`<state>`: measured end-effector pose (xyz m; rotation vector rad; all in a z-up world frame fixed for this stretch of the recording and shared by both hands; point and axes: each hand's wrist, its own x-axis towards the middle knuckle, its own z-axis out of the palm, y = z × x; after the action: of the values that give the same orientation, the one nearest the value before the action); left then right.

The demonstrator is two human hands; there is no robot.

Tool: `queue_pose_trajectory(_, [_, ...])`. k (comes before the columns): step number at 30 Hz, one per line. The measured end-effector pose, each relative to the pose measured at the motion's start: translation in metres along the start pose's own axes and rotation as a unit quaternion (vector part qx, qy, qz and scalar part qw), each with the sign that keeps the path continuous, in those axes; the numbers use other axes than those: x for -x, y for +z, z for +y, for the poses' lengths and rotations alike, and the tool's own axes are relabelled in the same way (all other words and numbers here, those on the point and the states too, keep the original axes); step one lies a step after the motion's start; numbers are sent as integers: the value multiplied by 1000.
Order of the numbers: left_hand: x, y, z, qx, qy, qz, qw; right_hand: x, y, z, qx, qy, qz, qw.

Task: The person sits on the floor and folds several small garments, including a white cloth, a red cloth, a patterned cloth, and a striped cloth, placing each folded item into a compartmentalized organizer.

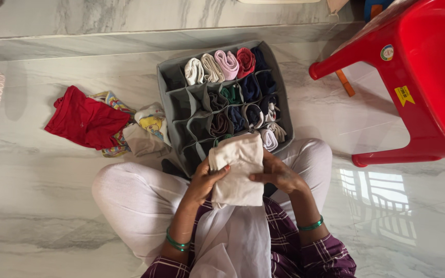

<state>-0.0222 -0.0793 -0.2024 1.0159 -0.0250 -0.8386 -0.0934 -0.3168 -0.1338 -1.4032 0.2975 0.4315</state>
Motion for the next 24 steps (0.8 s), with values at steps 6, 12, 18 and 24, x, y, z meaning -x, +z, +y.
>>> queue_pose_trajectory(6, [17,3,46,-179,198,-195,944,0,-24,20,-55,-233,-151,959])
queue_pose_trajectory(12, [27,18,70,-274,240,-145,920,-22,-9,37,-203,-176,-23,963])
queue_pose_trajectory(18, [11,16,58,-297,345,41,889,-42,24,38,-340,-82,-17,937])
queue_pose_trajectory(24, [-8,38,31,-328,388,179,842,-73,57,79,-461,-54,-22,885])
